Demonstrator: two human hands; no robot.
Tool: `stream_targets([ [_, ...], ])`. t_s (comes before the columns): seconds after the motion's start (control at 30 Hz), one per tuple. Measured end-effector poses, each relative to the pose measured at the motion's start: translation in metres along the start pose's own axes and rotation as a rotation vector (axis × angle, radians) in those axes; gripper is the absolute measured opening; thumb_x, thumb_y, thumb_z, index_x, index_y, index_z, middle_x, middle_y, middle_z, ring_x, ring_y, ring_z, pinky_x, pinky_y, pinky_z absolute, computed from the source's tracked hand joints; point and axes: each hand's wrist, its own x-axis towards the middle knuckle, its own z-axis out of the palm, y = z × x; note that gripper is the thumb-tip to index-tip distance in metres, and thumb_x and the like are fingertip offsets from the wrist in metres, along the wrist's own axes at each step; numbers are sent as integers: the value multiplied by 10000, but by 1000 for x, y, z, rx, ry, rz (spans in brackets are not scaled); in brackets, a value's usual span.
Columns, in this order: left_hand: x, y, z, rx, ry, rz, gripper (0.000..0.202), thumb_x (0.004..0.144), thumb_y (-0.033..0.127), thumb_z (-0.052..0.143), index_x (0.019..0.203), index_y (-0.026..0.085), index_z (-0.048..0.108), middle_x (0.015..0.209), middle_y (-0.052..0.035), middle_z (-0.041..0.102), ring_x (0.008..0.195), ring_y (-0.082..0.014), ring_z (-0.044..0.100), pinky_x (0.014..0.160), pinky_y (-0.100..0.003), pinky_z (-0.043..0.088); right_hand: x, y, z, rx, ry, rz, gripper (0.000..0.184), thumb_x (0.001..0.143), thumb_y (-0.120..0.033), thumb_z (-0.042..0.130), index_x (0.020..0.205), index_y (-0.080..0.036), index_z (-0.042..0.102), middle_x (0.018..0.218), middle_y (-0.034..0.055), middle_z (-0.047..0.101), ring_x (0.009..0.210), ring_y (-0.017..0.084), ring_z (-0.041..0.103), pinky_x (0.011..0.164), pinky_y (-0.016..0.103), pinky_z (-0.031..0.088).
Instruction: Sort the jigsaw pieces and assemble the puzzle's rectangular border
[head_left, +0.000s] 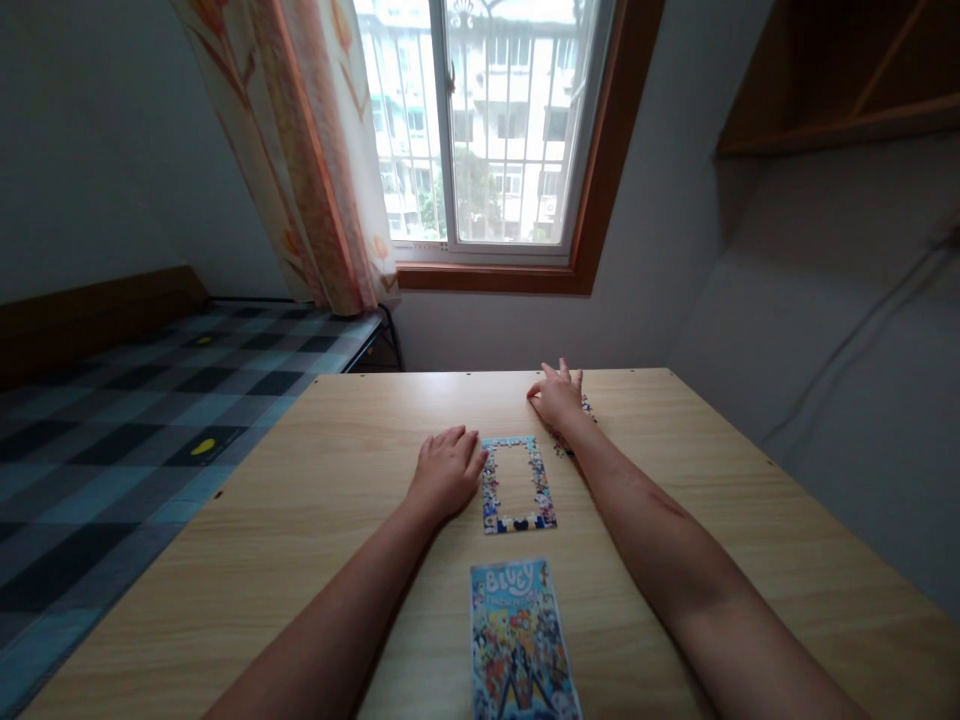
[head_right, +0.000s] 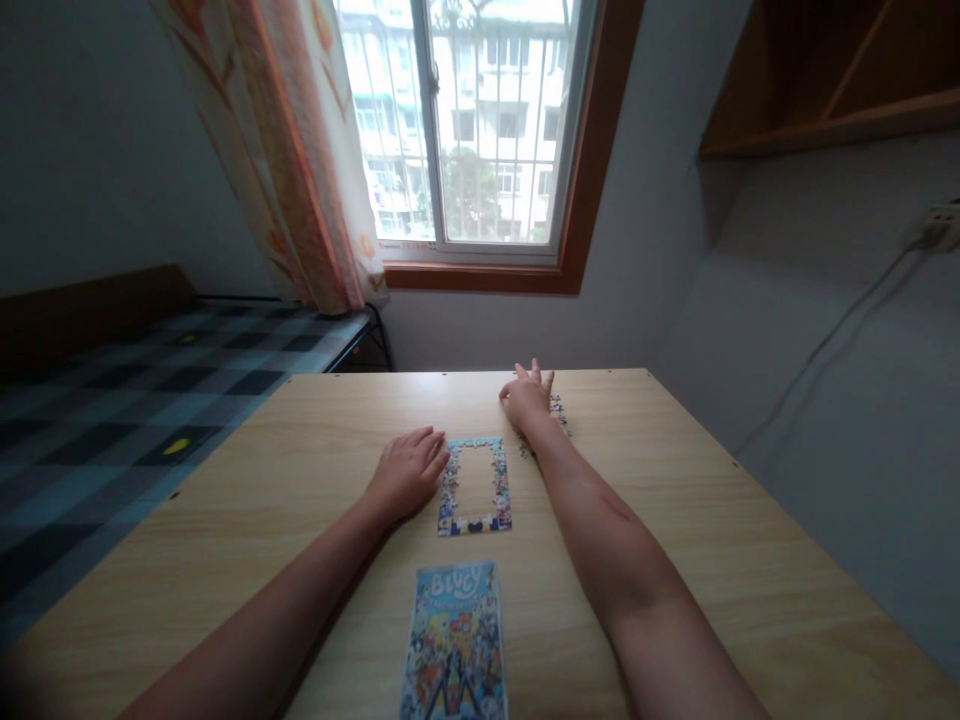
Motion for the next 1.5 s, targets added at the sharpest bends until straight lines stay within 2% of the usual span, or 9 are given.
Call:
stream_targets([
  [0.17,0,-1,0,-15,-6,-1,499,1011,477,359,1373,226,594,1486,-107,536,1376,-275,457,1158,-463,303,1,4,-3,28,23,5,278,860,-193,635,1033,-348,788,1573,2,439,1522,322,169,1193,641,69],
  [0.3,0,-2,3,-21,3,6,499,1010,477,355,1374,235,594,1482,-109,541,1381,-274,450,1159,-474,297,1,5,-3,4,43,108,224,904,-363,627,1027,-281,796,1537,78,475,1506,359,196,1176,658,82],
  [0.5,0,-2,2,-16,-1,6,493,1012,481,358,1365,234,597,1480,-101,538,1365,-271,461,1154,-456,303,-6,-7,-6,-44,-15,60,337,879,-509,648,979,-229,805,1547,126,454,1502,403,169,1161,675,63],
  [0.77,0,-2,1,-14,0,3,480,1012,471,374,1363,231,597,1476,-94,543,1368,-270,459,1158,-452,298,-7,-13,-6,-54,-17,20,215,881,-411,669,974,-274,806,1549,78,470,1502,373,196,1172,657,77],
  [1.03,0,-3,2,-21,6,3,482,1009,473,376,1357,229,603,1476,-93,544,1370,-265,457,1158,-450,300,-5,-13,-12,35,-118,-3,203,852,-354,670,977,-244,786,1574,115,421,1520,383,155,1161,693,79],
  [1.2,-1,-3,2,-14,5,8,481,1000,478,392,1363,241,601,1481,-97,539,1370,-268,457,1157,-454,297,-3,-17,-27,168,-228,24,113,795,-314,744,882,-258,789,1469,75,547,1495,379,217,1161,678,101],
  [1.3,-1,-2,1,0,-5,19,497,987,494,419,1379,242,593,1484,-106,534,1375,-277,452,1158,-462,292,1,-15,-42,246,-323,19,143,796,-323,746,897,-235,797,1149,94,730,1273,336,528,1098,554,344],
  [1.37,-2,-1,0,8,-10,32,515,972,512,448,1392,249,586,1489,-109,528,1380,-287,446,1159,-471,291,4,-11,-53,299,-387,-9,205,808,-332,734,946,-195,797,950,91,761,987,254,666,919,394,496],
  [1.5,-3,0,-2,15,-19,64,547,946,556,481,1411,283,572,1493,-110,523,1399,-300,424,1159,-500,282,3,-7,-73,392,-555,-102,211,762,-326,765,902,-171,800,816,63,758,689,151,645,601,236,473],
])
